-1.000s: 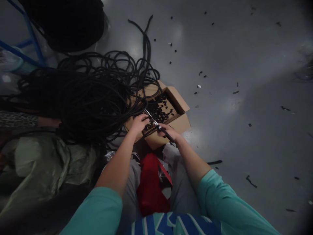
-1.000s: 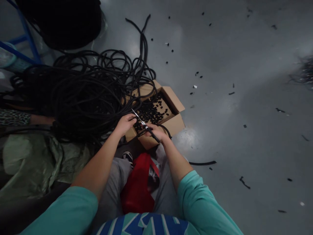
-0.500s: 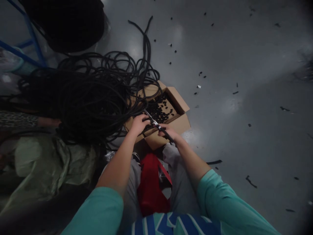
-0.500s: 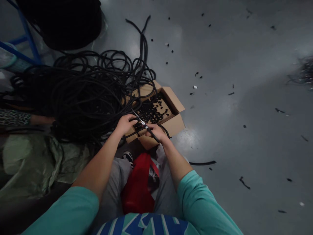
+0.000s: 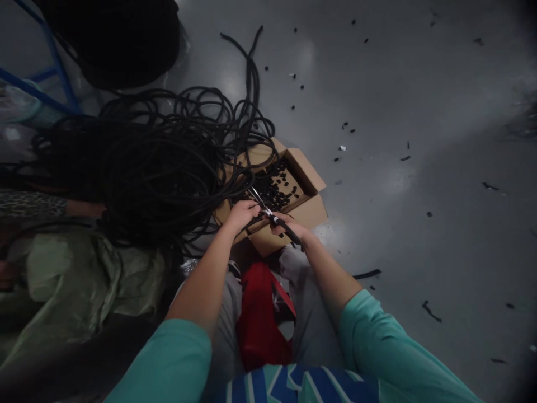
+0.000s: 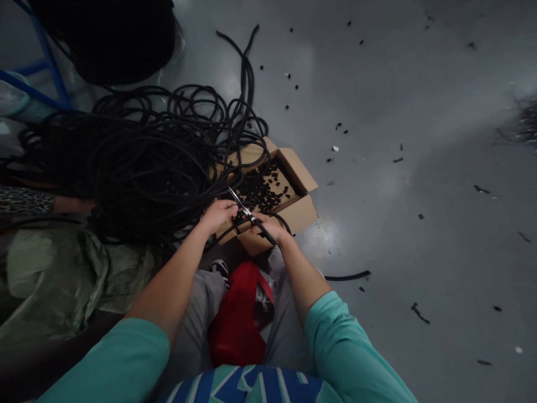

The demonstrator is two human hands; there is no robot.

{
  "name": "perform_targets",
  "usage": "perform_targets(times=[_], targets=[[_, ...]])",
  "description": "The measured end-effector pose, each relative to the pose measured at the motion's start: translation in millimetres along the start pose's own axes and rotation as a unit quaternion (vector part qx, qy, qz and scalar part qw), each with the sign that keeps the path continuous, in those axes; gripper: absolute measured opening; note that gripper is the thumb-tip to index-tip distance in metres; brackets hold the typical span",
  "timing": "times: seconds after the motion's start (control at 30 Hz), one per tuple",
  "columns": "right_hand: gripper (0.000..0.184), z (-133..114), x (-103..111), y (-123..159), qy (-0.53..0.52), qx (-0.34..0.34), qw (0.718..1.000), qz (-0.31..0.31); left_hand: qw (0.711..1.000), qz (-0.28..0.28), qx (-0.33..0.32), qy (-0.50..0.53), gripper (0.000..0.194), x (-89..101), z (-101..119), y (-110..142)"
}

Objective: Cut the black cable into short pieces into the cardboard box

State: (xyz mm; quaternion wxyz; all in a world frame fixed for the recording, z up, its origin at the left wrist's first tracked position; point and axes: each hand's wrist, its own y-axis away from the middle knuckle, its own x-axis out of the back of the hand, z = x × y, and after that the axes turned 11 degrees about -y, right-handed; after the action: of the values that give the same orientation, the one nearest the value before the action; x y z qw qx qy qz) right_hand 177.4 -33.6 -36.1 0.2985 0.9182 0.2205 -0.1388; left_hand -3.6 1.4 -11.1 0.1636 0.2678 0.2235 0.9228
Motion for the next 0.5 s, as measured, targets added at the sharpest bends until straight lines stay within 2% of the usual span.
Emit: perform_targets(times=[0.13, 0.23, 0.37, 0.5], targets=[[0.046, 0, 1, 0, 0.003, -0.004, 1.0, -0.006, 0.989, -0.038, 0.072, 0.122, 0.016, -0.4, 13, 6], [0.045, 0, -4, 1, -0.006, -0.018, 1.0, 0.023, 0.979, -0.049, 0.099, 0.17, 0.017, 0.0, 21, 9], [0.044, 0, -9, 2, -0.024, -0.044, 0.997, 0.055, 0.975, -0.038, 0.108, 0.19, 0.017, -1.3, 20, 8], [0.05, 0, -4, 3, -0.051, -0.031, 0.996, 0.061, 0.97, -0.005, 0.11, 0.218, 0.01, -1.6, 17, 7]])
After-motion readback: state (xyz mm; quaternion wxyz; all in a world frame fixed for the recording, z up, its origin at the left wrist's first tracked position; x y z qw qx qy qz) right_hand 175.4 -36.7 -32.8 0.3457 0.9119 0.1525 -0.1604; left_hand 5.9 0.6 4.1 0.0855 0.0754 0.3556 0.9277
